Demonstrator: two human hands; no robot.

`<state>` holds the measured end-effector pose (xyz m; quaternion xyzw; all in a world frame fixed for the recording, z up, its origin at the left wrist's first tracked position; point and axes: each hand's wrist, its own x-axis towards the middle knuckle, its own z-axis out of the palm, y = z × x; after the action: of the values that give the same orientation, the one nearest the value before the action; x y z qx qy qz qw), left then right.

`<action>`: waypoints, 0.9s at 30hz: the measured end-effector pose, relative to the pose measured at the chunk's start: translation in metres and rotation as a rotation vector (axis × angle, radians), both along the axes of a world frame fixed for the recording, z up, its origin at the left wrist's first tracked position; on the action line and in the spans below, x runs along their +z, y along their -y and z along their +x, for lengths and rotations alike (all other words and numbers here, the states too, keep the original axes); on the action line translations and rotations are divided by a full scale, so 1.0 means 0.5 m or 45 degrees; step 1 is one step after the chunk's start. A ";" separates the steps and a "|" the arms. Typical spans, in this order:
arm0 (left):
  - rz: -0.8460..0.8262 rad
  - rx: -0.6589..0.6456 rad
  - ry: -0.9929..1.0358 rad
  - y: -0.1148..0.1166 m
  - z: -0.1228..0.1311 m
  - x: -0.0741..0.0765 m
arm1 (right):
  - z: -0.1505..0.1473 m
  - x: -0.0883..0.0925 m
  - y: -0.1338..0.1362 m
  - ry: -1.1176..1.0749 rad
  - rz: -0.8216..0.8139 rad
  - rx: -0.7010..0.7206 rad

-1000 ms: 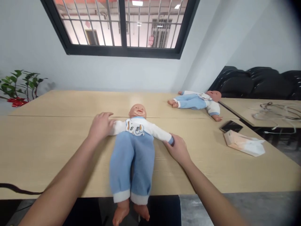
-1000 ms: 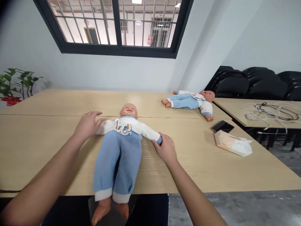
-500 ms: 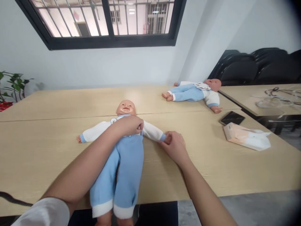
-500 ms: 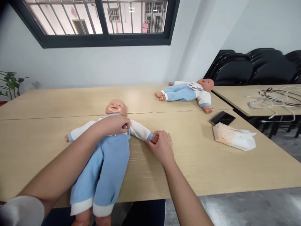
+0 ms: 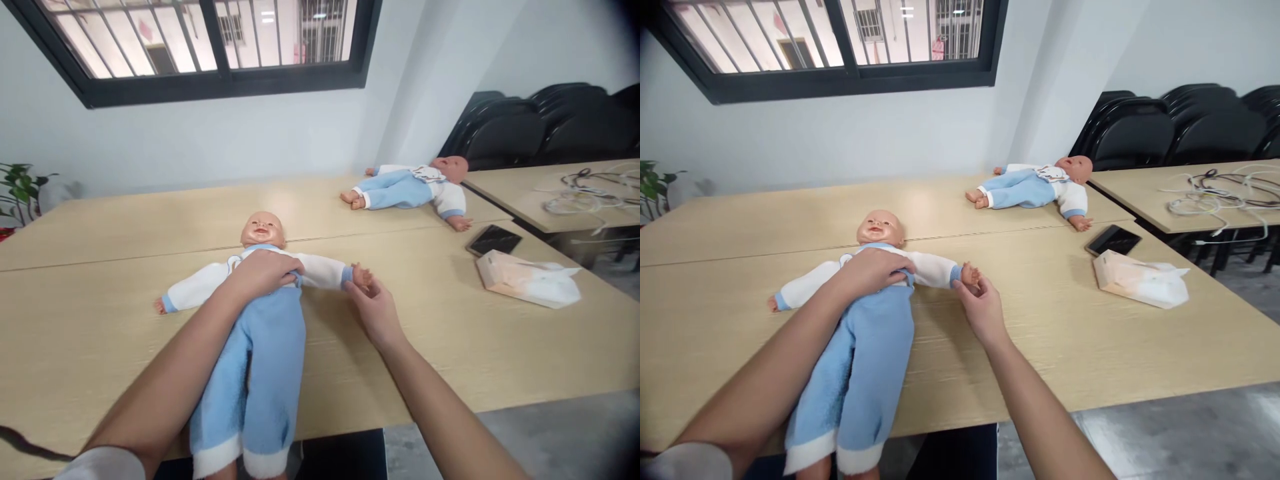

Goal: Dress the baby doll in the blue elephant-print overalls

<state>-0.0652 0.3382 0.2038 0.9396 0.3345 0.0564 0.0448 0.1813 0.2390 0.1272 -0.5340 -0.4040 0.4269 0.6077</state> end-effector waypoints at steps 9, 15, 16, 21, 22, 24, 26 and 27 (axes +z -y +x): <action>0.044 0.013 0.032 -0.008 -0.006 0.002 | -0.058 -0.005 -0.057 0.495 0.146 -0.114; 0.070 0.008 0.060 -0.011 -0.009 0.000 | -0.077 0.044 -0.129 0.867 0.305 -0.036; 0.072 -0.002 0.073 -0.012 -0.010 0.000 | -0.078 0.049 -0.142 0.906 0.329 -0.012; 0.051 -0.096 0.162 -0.018 -0.020 -0.002 | -0.080 0.044 -0.174 1.067 0.418 0.072; 0.050 -0.123 0.183 -0.020 -0.023 -0.002 | -0.081 0.041 -0.173 1.105 0.430 0.117; 0.067 -0.174 0.219 -0.021 -0.028 -0.001 | -0.083 0.036 -0.167 1.192 0.457 0.236; 0.101 -0.210 0.248 -0.021 -0.033 0.002 | -0.083 0.034 -0.159 1.268 0.484 0.348; 0.118 -0.223 0.263 -0.020 -0.034 0.004 | -0.083 0.035 -0.156 1.298 0.493 0.392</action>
<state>-0.0822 0.3481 0.2057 0.9554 0.2420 0.1642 0.0402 0.1400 0.3170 0.1445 -0.4865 -0.7905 0.1168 0.3532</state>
